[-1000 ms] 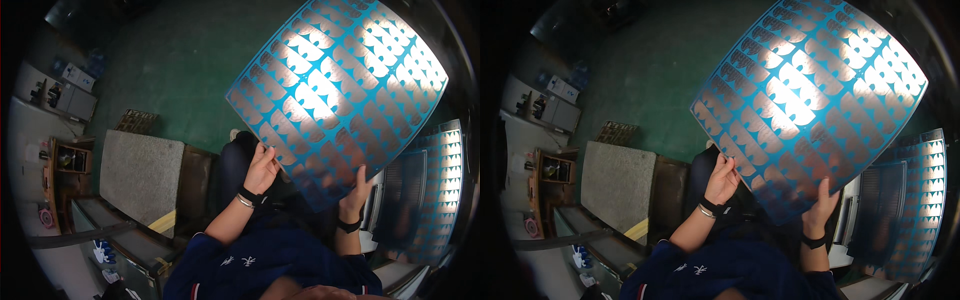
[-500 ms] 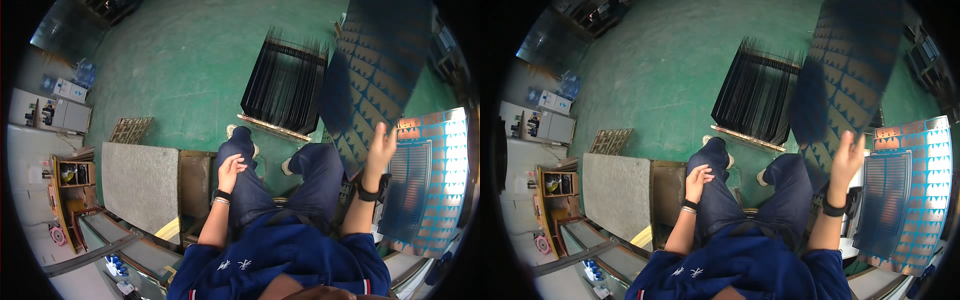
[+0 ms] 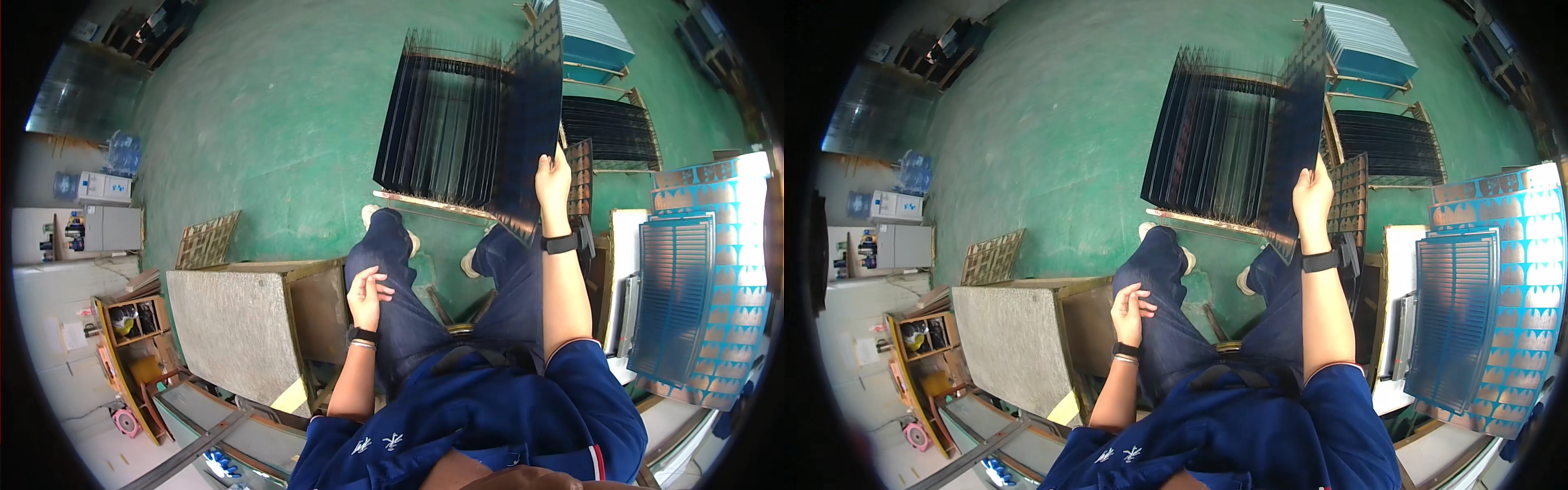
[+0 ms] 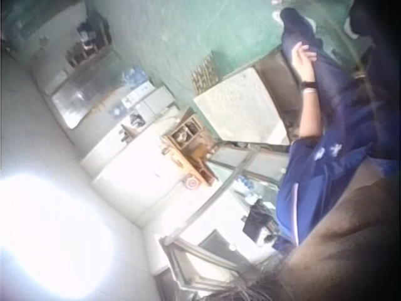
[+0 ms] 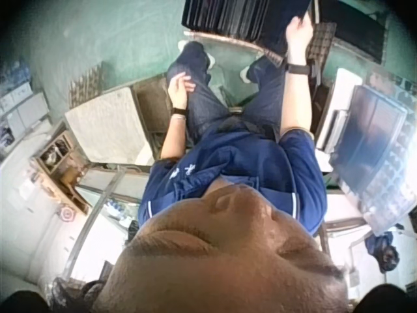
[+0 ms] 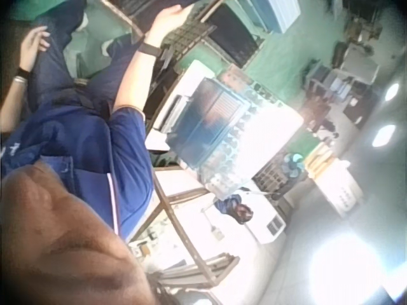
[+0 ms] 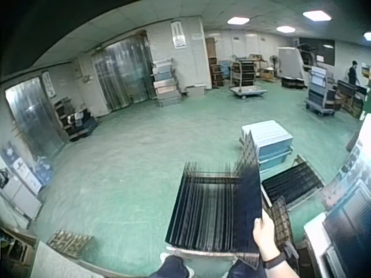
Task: The person removes a metal sheet from a rack, turns it over by hand to inspect it, and returns it to the rack, repeating this process for several other sheets.
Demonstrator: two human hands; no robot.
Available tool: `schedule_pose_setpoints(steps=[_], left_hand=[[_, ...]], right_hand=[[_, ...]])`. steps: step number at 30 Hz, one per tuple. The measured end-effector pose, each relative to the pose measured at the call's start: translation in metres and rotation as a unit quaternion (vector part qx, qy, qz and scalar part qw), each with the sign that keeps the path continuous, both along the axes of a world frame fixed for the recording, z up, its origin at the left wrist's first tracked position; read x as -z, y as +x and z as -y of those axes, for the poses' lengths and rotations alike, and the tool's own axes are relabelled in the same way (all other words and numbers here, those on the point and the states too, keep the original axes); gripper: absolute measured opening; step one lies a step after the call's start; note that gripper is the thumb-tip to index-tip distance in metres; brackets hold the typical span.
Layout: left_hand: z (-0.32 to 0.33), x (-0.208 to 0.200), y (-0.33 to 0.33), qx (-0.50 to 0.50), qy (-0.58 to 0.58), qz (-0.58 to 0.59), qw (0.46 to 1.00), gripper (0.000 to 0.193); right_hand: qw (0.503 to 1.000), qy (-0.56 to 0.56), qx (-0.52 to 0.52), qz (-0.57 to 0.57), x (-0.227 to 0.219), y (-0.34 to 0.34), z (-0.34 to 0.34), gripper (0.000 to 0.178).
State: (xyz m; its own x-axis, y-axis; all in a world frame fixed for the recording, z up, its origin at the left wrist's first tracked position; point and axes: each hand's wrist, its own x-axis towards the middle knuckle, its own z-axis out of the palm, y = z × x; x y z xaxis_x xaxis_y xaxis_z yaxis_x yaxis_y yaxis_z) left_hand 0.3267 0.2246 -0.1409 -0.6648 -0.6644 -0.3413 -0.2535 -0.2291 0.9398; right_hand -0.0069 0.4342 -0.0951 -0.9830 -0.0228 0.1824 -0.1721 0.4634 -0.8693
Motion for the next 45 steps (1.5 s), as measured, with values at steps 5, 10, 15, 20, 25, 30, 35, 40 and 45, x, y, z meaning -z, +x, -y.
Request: schedule_pose_setpoints(steps=[5,10,15,20,25,30,35,40,45], left_hand=[[-0.002,0.001,-0.005,0.000,-0.007,0.008,1.000,0.021],[-0.001,-0.001,-0.004,-0.005,-0.015,0.019,1.000,0.020],[-0.003,0.002,-0.006,-0.006,-0.014,0.024,1.000,0.019],[-0.004,0.000,-0.006,-0.002,-0.025,0.031,0.999,0.019],[-0.002,0.001,-0.005,0.007,-0.024,0.035,0.999,0.020],[-0.003,0.003,-0.004,-0.008,-0.022,0.022,0.999,0.020],[-0.004,0.002,-0.007,-0.002,-0.039,0.014,0.999,0.020],[-0.008,0.007,-0.013,0.012,-0.019,-0.003,1.000,0.020],[-0.005,0.007,0.001,-0.009,-0.012,-0.026,1.000,0.020]], right_hand=[[0.989,-0.088,-0.050,-0.106,0.034,-0.061,0.003,0.057],[0.996,0.082,-0.002,0.034,0.063,-0.074,0.036,0.060],[0.966,0.256,0.000,0.028,0.120,-0.032,0.053,0.054],[0.941,0.337,-0.025,-0.007,0.132,0.000,0.053,0.037],[0.943,0.332,0.003,-0.013,0.143,-0.002,0.051,0.032],[0.912,0.403,0.020,-0.075,0.143,-0.003,0.053,0.035],[0.917,0.396,-0.001,0.040,0.140,-0.007,0.051,0.025],[0.944,0.329,-0.022,-0.012,0.089,-0.026,0.028,0.018],[0.988,0.110,-0.102,-0.037,-0.093,-0.014,-0.039,0.031]])
